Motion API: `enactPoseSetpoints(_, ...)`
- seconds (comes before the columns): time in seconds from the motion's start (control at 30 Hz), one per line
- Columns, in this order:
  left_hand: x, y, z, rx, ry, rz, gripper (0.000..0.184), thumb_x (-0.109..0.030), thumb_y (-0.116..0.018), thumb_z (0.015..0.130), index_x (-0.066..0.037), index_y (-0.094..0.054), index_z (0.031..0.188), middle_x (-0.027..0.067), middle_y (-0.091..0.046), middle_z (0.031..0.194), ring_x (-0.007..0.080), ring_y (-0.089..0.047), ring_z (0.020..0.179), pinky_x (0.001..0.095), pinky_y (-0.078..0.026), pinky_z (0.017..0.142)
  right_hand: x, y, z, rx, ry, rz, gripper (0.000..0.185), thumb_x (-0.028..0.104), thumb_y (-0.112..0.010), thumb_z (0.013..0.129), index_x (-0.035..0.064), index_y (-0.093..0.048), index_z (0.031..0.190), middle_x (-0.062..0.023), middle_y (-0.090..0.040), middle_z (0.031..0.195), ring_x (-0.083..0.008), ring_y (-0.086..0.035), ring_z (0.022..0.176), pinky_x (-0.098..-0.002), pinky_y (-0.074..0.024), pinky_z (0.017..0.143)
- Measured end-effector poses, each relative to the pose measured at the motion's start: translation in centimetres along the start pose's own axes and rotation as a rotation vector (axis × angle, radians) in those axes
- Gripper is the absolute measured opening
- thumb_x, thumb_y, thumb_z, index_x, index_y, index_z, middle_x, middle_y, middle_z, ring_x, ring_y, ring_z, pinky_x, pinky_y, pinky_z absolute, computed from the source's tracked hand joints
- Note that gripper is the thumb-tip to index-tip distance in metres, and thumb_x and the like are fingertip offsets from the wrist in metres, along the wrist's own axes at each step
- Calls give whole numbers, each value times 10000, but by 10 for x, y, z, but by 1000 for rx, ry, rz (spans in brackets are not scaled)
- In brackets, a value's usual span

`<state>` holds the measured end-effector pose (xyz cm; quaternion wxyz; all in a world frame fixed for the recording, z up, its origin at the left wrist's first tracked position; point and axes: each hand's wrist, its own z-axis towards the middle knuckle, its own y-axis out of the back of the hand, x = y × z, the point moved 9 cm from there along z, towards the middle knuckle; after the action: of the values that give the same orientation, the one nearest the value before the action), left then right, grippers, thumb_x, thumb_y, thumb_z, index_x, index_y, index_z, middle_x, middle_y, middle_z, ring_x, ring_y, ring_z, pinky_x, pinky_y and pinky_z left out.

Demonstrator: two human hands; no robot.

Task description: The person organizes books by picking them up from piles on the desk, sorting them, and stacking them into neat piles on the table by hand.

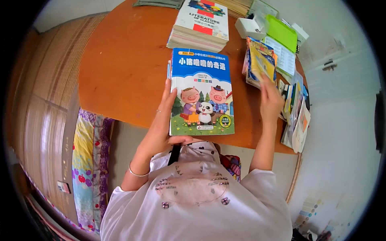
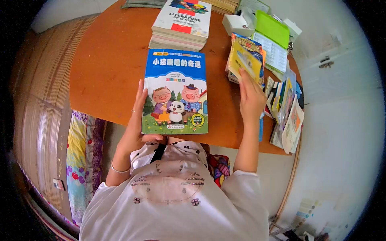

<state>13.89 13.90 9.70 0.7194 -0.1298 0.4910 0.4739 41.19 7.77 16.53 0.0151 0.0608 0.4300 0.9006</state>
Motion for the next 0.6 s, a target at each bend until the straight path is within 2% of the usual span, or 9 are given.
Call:
enactPoseSetpoints(0.03, 2, 1, 0, -14, 6, 5, 1162, -403, -846, 611, -28, -173, 1481, 246, -12, 1555, 406, -127, 1429, 450, -228, 1126, 18, 21, 2, -96, -19, 4, 318, 65, -627, 861, 77, -640, 1178, -102, -651, 1165, -253, -660, 984, -310, -526, 787)
enactPoseSetpoints(0.1, 3, 0, 0, -12, -1, -25, 1218, -376, -857, 597, -47, -108, 1500, 233, 1, 1559, 402, -102, 1433, 446, -208, 1134, 72, 43, -6, -135, 166, 69, 288, 95, -627, 860, 75, -660, 1145, -80, -667, 1150, -225, -679, 946, -287, -534, 731)
enactPoseSetpoints(0.17, 2, -1, 1, -25, 14, -78, 1227, -369, -859, 598, -59, -93, 1504, 234, 4, 1559, 400, -91, 1435, 445, -201, 1136, 130, 39, -22, 9, 457, 32, 270, 137, -610, 865, 88, -667, 1125, -68, -663, 1165, -208, -668, 993, -279, -535, 729)
enactPoseSetpoints(0.23, 3, 3, 0, -38, 27, -132, 1235, -363, -860, 599, -70, -78, 1508, 235, 8, 1558, 399, -79, 1437, 443, -194, 1138, 175, 27, -35, 142, 582, 85, 277, 170, -593, 868, 110, -663, 1129, -69, -651, 1182, -218, -647, 1045, -274, -538, 746)
enactPoseSetpoints(0.3, 1, 1, 0, 24, -10, 11, 1229, -361, -863, 602, -78, -84, 1509, 231, 7, 1560, 392, -75, 1440, 441, -192, 1137, 194, 16, -44, 149, 600, 74, 281, 178, -593, 869, 107, -659, 1133, -73, -643, 1194, -221, -639, 1058, -268, -538, 753)
enactPoseSetpoints(0.47, -5, 3, 1, 20, -40, -105, 1158, -420, -841, 628, -84, -155, 1499, 258, 1, 1551, 415, -66, 1435, 460, -195, 1132, 199, 17, -44, 188, 607, 61, 292, 211, -598, 869, 90, -653, 1130, -79, -634, 1205, -229, -629, 1075, -274, -539, 796)
enactPoseSetpoints(0.53, -5, 2, 1, 9, -44, -28, 1085, -471, -812, 654, -70, -222, 1472, 273, 1, 1545, 433, -77, 1429, 470, -199, 1128, 192, 19, -40, 305, 523, 229, 289, 209, -608, 872, 85, -658, 1128, -81, -632, 1209, -214, -631, 1070, -298, -533, 835)
enactPoseSetpoints(0.6, -6, 2, 1, 23, -46, -20, 1061, -486, -802, 658, -63, -248, 1457, 274, -2, 1545, 436, -84, 1428, 470, -198, 1128, 151, 18, -36, 328, 411, 548, 276, 166, -598, 888, 60, -655, 1136, -98, -625, 1221, -224, -612, 1110, -331, -521, 879)
